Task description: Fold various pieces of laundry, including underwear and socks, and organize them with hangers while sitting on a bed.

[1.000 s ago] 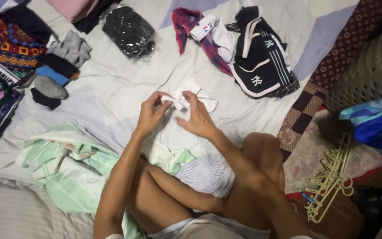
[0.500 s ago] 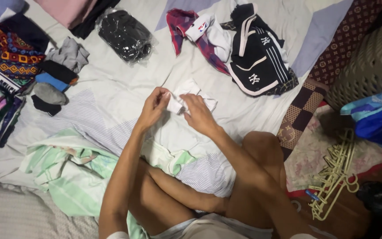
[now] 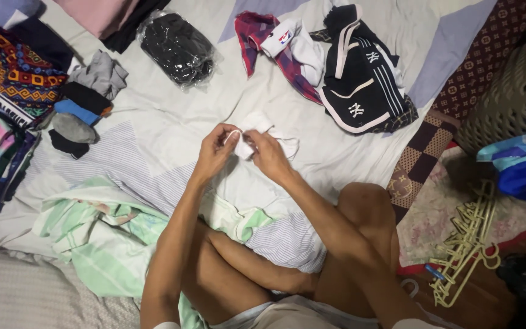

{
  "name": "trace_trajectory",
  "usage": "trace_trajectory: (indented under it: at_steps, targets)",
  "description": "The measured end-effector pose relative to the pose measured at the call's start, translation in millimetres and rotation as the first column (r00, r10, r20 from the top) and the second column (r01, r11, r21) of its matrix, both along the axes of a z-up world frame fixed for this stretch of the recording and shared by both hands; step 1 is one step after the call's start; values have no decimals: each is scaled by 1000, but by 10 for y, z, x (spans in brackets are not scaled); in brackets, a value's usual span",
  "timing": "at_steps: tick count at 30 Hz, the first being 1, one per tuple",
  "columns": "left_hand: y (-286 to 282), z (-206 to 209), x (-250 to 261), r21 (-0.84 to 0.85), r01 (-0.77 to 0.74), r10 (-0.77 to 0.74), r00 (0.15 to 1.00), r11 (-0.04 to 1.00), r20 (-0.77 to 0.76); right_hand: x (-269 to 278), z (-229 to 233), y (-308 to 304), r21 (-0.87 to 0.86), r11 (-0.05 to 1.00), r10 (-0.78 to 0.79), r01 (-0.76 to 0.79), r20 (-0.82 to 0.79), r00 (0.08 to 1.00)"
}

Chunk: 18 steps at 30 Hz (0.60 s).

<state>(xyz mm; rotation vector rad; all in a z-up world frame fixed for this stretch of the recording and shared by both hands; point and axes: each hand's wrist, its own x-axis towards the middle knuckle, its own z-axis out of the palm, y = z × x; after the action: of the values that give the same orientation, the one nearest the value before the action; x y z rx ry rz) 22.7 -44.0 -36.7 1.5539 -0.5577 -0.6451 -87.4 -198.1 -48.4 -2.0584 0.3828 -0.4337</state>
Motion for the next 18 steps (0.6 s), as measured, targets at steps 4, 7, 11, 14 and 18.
trace_trajectory:
  at_steps: [4, 7, 11, 14, 18]
  targets:
    - [-97, 231, -27, 152, -75, 65, 995, 986, 71, -122, 204, 49, 9, 990, 140, -140, 31, 990]
    - [-208, 206, 11, 192, -72, 44, 988, 979, 148, -183, 408, 112, -27, 993, 115, -113, 63, 991]
    - [-307, 213, 63, 335, -76, 7, 979, 939, 204, -198, 246, 211, -62, 994, 89, -85, 75, 993]
    - [-314, 231, 83, 355, -54, 15, 993, 933, 114, -172, 98, 236, -66, 998, 15, -10, 87, 996]
    - [-212, 132, 134, 301, -2, -15, 998, 954, 54, -145, 67, 139, -122, 990, -69, 76, 62, 996]
